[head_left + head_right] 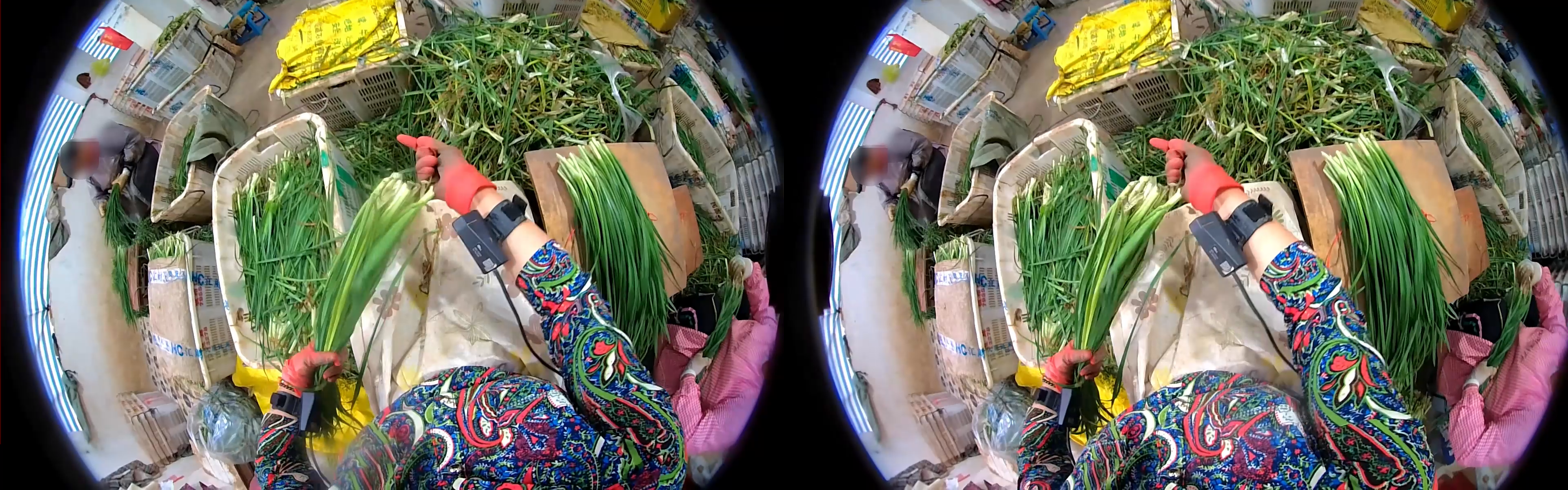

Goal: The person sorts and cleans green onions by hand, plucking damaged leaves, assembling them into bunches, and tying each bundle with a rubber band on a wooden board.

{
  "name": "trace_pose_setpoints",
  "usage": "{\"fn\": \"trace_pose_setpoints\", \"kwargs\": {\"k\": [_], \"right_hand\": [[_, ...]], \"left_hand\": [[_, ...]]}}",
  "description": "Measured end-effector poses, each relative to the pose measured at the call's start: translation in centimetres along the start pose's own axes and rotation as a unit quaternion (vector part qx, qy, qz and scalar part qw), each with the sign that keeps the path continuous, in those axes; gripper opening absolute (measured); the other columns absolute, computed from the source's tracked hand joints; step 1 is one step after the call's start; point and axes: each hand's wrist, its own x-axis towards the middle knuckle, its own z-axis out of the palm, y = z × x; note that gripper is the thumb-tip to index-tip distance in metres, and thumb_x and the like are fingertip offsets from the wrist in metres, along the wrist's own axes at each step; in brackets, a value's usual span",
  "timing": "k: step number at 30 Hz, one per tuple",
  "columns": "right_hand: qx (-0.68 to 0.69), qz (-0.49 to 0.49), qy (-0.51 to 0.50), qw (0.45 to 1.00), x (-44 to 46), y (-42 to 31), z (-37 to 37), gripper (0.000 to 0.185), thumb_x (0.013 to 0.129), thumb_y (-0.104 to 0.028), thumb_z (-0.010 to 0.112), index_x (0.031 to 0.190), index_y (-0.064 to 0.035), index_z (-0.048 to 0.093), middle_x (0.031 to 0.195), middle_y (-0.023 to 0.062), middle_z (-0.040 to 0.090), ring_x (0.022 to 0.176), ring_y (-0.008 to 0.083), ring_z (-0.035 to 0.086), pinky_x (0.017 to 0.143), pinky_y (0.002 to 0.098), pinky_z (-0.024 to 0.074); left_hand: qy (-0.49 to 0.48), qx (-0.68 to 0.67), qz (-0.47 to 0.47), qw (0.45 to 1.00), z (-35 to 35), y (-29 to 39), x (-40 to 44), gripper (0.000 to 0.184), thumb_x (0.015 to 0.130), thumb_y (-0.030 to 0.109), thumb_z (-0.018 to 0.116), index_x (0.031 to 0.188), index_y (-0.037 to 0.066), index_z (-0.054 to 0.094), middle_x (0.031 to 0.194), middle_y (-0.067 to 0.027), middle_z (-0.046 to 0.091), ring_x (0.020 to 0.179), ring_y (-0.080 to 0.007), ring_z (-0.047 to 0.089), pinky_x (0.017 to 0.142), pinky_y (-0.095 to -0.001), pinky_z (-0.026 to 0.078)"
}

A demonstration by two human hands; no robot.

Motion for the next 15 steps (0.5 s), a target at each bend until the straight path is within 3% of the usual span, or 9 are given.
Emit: {"fn": "trace_pose_setpoints", "kwargs": {"k": [2,4,6,8,10,11,14,15], "right_hand": [[-0.054,0.018,0.044,0.997,-0.9,-0.9,1.6,0.031,0.089,-0.010,0.041,0.117,-0.0016,0.049,0.055,-0.0090,0.033,0.041,0.0020,0.027,0.035,0.0169,0.0206],[-0.101,-0.006,0.046,0.994,-0.8,-2.7,2.2,0.032,0.088,-0.010,0.040,0.117,-0.0022,0.049,0.056,-0.0090,0.034,0.042,0.0018,0.027,0.035,0.0169,0.0211],[-0.157,-0.071,0.049,0.984,-0.9,-5.4,3.2,0.030,0.087,-0.010,0.041,0.115,-0.0023,0.051,0.056,-0.0086,0.031,0.043,0.0016,0.029,0.036,0.0162,0.0207],[-0.214,-0.180,-0.008,0.960,-0.7,-8.8,2.8,0.032,0.088,-0.021,0.045,0.115,-0.0050,0.051,0.060,-0.0089,0.044,0.045,0.0022,0.035,0.040,0.0164,0.0253],[-0.380,-0.231,0.188,0.875,-0.9,-9.8,5.2,0.033,0.085,-0.026,0.050,0.111,-0.0053,0.055,0.073,-0.0049,0.057,0.055,0.0039,0.043,0.048,0.0175,0.0316],[-0.557,-0.163,0.242,0.778,-0.7,-10.4,3.8,0.033,0.083,-0.032,0.052,0.103,-0.0064,0.060,0.087,-0.0010,0.062,0.061,0.0050,0.047,0.053,0.0191,0.0344],[-0.653,-0.085,0.190,0.728,-1.7,-7.0,3.3,0.032,0.083,-0.033,0.051,0.100,-0.0082,0.063,0.087,-0.0009,0.062,0.059,0.0050,0.046,0.052,0.0187,0.0340],[-0.603,-0.082,0.126,0.783,-2.1,-5.2,2.5,0.031,0.082,-0.033,0.050,0.099,-0.0104,0.064,0.085,-0.0001,0.063,0.057,0.0055,0.045,0.051,0.0188,0.0340]], "left_hand": [[0.030,-0.001,-0.009,1.000,-1.6,-1.1,0.5,0.023,0.073,0.016,0.065,0.085,0.004,0.050,0.060,-0.0033,0.046,0.043,-0.0115,0.041,0.041,-0.0253,0.034],[0.053,-0.002,-0.008,0.999,-2.1,-1.7,0.4,0.018,0.073,0.016,0.064,0.078,0.004,0.051,0.058,-0.0035,0.047,0.043,-0.0116,0.041,0.040,-0.0249,0.034],[0.067,0.000,-0.003,0.998,-2.4,-1.9,0.3,0.018,0.075,0.018,0.063,0.074,0.004,0.051,0.058,-0.0031,0.047,0.044,-0.0111,0.042,0.040,-0.0239,0.034],[0.067,-0.005,0.001,0.998,-2.8,-2.3,0.3,0.019,0.077,0.019,0.061,0.072,0.003,0.052,0.056,-0.0047,0.048,0.044,-0.0134,0.044,0.042,-0.0257,0.035],[0.062,0.008,0.000,0.998,-3.8,-3.3,0.6,0.020,0.079,0.019,0.060,0.071,0.002,0.052,0.055,-0.0056,0.048,0.043,-0.0152,0.044,0.043,-0.0269,0.036],[0.077,-0.019,0.004,0.997,-4.0,-3.9,0.7,0.020,0.080,0.019,0.059,0.071,0.001,0.053,0.052,-0.0070,0.048,0.043,-0.0173,0.044,0.045,-0.0287,0.037],[0.044,-0.020,0.000,0.999,-4.1,-4.1,1.4,0.020,0.079,0.019,0.060,0.071,0.002,0.053,0.051,-0.0074,0.047,0.045,-0.0175,0.044,0.045,-0.0288,0.036],[0.026,-0.031,0.004,0.999,-3.9,-4.4,1.6,0.019,0.080,0.019,0.059,0.071,0.003,0.053,0.051,-0.0067,0.047,0.045,-0.0169,0.044,0.045,-0.0288,0.036]]}}
